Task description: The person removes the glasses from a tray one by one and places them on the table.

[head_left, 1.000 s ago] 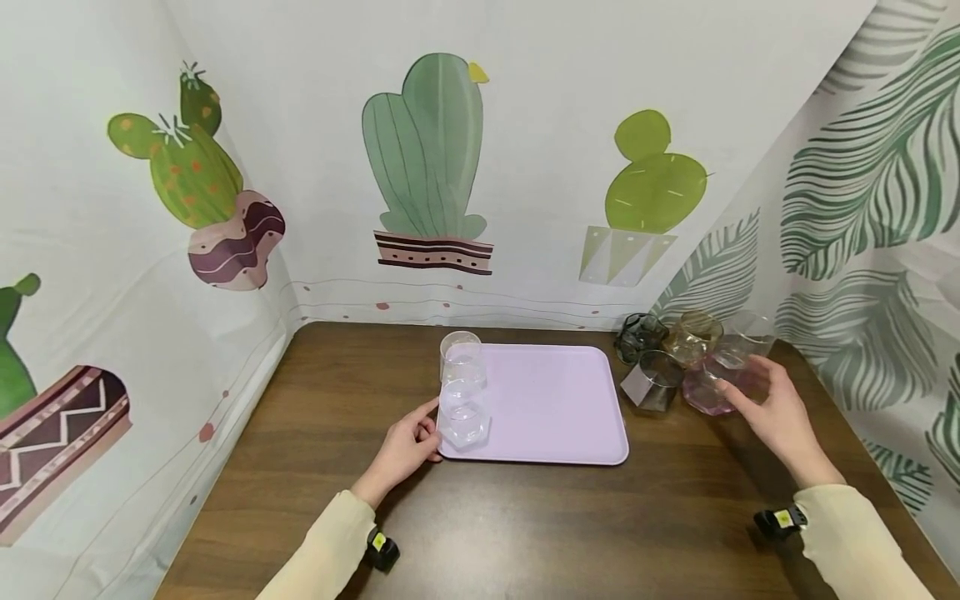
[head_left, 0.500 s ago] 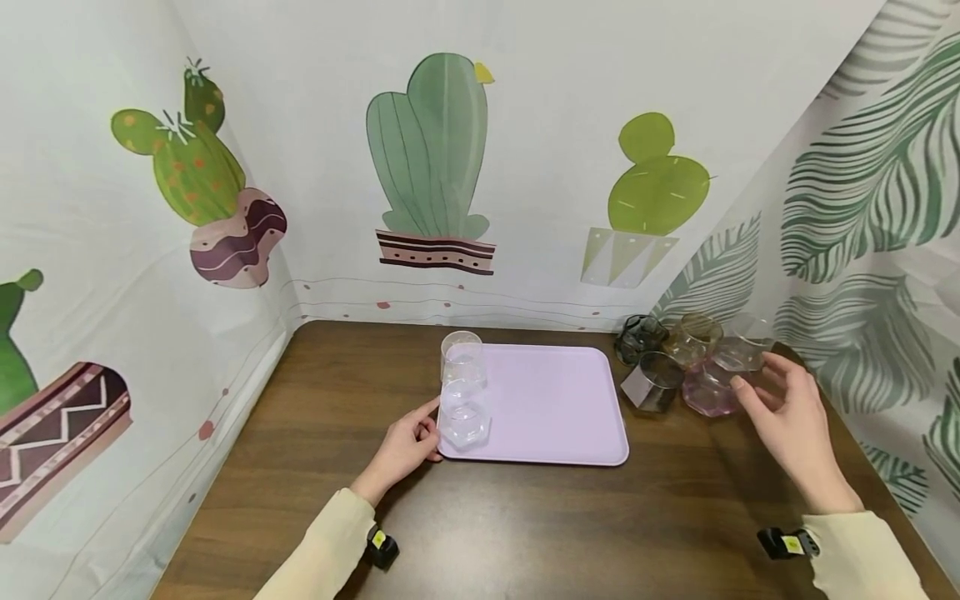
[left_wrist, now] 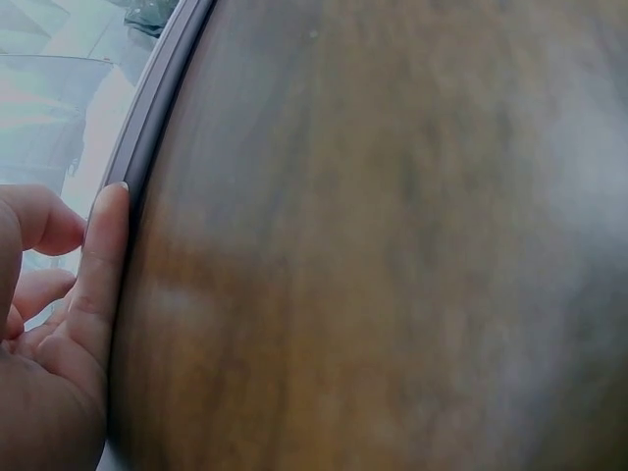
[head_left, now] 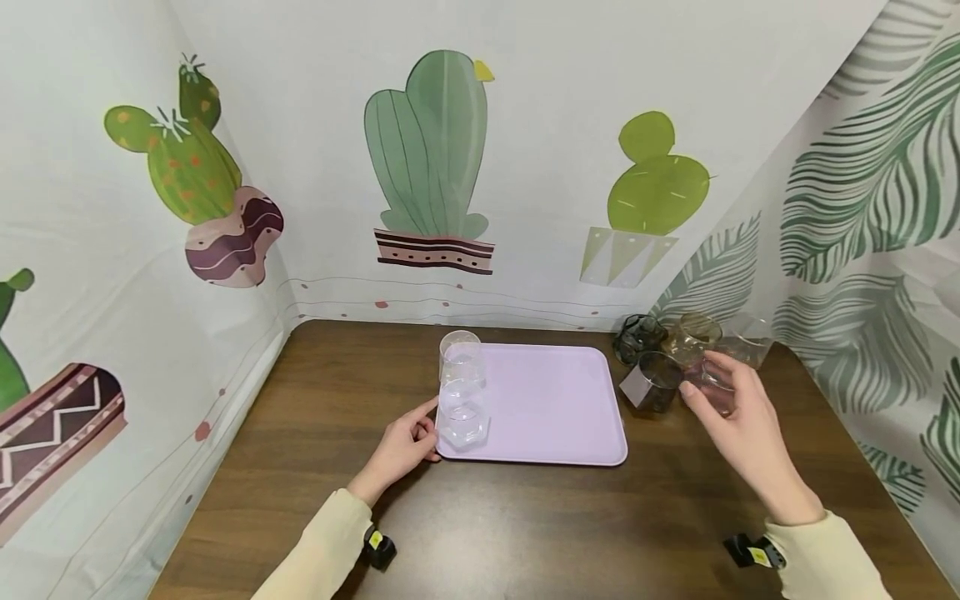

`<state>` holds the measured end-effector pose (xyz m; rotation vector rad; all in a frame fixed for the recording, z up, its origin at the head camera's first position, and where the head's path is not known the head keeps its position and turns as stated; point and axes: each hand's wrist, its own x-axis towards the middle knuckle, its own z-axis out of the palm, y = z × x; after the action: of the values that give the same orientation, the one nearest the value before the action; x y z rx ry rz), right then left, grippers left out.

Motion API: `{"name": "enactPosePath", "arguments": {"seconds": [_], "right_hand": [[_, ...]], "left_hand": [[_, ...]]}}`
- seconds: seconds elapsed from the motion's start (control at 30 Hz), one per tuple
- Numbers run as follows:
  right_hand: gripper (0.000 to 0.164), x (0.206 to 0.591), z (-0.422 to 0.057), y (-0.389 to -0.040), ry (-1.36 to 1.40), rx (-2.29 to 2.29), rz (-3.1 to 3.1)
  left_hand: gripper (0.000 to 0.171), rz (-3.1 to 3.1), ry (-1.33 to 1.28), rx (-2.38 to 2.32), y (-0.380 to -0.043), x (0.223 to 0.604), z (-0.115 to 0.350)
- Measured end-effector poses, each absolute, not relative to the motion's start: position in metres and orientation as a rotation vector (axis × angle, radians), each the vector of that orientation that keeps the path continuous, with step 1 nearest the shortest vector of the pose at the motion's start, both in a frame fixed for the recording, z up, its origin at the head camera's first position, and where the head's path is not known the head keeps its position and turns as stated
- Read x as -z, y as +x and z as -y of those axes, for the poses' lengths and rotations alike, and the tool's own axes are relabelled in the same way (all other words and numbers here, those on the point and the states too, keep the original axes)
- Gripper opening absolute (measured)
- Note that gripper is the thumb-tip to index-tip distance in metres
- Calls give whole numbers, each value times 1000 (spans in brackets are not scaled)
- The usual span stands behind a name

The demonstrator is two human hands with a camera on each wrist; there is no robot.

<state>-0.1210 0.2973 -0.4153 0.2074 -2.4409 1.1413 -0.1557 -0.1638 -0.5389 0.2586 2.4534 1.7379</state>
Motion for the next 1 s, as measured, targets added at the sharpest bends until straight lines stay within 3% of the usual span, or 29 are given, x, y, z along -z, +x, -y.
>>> {"name": "enactPosePath", "arguments": {"seconds": [1.0], "right_hand": [[56,440,-176,-137,549,-1355,2516]], "left_hand": [[61,-2485,297,-1735,-153,535,163]]}}
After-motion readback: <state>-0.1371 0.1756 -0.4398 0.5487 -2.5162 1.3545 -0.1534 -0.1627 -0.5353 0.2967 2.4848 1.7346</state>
